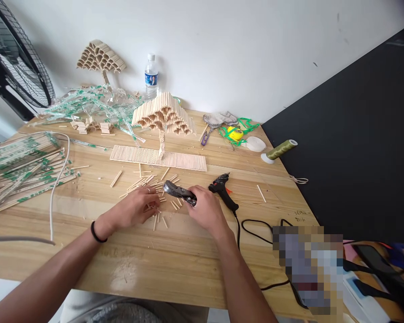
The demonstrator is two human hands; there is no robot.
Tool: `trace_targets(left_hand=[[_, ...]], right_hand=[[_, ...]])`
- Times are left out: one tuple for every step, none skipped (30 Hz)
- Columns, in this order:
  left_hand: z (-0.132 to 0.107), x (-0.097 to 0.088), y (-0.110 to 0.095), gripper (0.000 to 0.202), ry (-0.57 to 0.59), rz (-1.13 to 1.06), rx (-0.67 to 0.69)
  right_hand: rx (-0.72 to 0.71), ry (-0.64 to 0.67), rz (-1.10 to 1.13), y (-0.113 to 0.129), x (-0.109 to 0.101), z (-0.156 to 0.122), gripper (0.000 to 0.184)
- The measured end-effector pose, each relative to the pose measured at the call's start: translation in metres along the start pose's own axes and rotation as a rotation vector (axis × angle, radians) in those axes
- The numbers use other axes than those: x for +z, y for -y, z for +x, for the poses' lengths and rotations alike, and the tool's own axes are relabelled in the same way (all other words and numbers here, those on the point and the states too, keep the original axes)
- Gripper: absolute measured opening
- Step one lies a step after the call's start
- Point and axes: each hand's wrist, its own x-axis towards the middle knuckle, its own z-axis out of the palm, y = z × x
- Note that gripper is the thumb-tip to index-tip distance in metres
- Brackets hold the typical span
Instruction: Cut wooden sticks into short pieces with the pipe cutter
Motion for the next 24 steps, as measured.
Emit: trace_targets(left_hand=[[0.000,-0.002,0.001,0.015,0.005,-0.010,0.006],[0.000,-0.003,0.001,0.017,0.005,-0.019,0.011],[0.000,-0.003,0.002,0.018,0.003,-0.027,0.016],[0.000,-0.003,0.002,0.019,-0.001,-0.035,0.020],[0.000,-0.003,0.002,0.020,-0.007,-0.042,0.023],[0.000,-0.002,0.001,0.021,-0.016,-0.050,0.024],[0.000,-0.001,0.000,0.021,-0.029,-0.058,0.025],[0.001,0.001,-0.001,0.020,-0.043,-0.067,0.023],[0.001,0.002,-0.004,0.019,-0.062,-0.076,0.019],[0.001,0.004,-0.006,0.018,-0.083,-0.086,0.014],[0.001,0.006,-0.009,0.017,-0.106,-0.097,0.007],[0.001,0.008,-0.011,0.016,-0.128,-0.107,-0.001],[0.002,0.009,-0.014,0.015,-0.147,-0.117,-0.009],[0.002,0.011,-0.016,0.015,-0.164,-0.128,-0.016],[0.002,0.012,-0.018,0.015,-0.177,-0.138,-0.023],[0.003,0.013,-0.019,0.015,-0.185,-0.149,-0.027],[0.003,0.014,-0.020,0.015,-0.191,-0.160,-0.027],[0.003,0.015,-0.021,0.015,-0.195,-0.169,-0.026],[0.003,0.015,-0.021,0.016,-0.198,-0.175,-0.024],[0.003,0.015,-0.021,0.017,-0.198,-0.179,-0.023],[0.003,0.015,-0.020,0.017,-0.195,-0.180,-0.026],[0.003,0.015,-0.020,0.017,-0.190,-0.177,-0.032],[0.003,0.015,-0.019,0.015,-0.184,-0.170,-0.041],[0.002,0.014,-0.018,0.012,-0.173,-0.159,-0.048]], right_hand=[[0.002,-0.010,0.015,0.000,-0.001,0.000,0.013],[0.001,-0.019,0.031,0.000,-0.001,0.001,0.011],[-0.003,-0.028,0.047,0.000,-0.001,0.001,0.008],[-0.010,-0.034,0.064,0.000,-0.001,0.000,0.006],[-0.019,-0.038,0.082,0.000,-0.001,0.000,0.005],[-0.032,-0.037,0.101,0.001,-0.001,-0.001,0.006],[-0.047,-0.032,0.121,0.002,0.000,-0.002,0.009],[-0.067,-0.023,0.142,0.004,0.001,-0.003,0.011],[-0.090,-0.010,0.162,0.006,0.003,-0.004,0.012],[-0.115,0.004,0.180,0.008,0.004,-0.005,0.013],[-0.140,0.020,0.194,0.009,0.006,-0.006,0.013],[-0.163,0.034,0.205,0.011,0.007,-0.007,0.014],[-0.183,0.046,0.211,0.013,0.008,-0.008,0.014],[-0.201,0.056,0.214,0.014,0.008,-0.009,0.016],[-0.216,0.065,0.216,0.015,0.008,-0.010,0.017],[-0.231,0.075,0.217,0.016,0.008,-0.010,0.018],[-0.246,0.085,0.218,0.017,0.007,-0.010,0.018],[-0.259,0.095,0.217,0.017,0.006,-0.011,0.019],[-0.268,0.106,0.214,0.017,0.005,-0.011,0.019],[-0.273,0.115,0.208,0.017,0.004,-0.011,0.020],[-0.271,0.123,0.197,0.017,0.003,-0.011,0.020],[-0.261,0.126,0.182,0.016,0.001,-0.011,0.020],[-0.241,0.125,0.161,0.015,0.000,-0.011,0.020],[-0.213,0.118,0.135,0.014,-0.002,-0.010,0.019]])
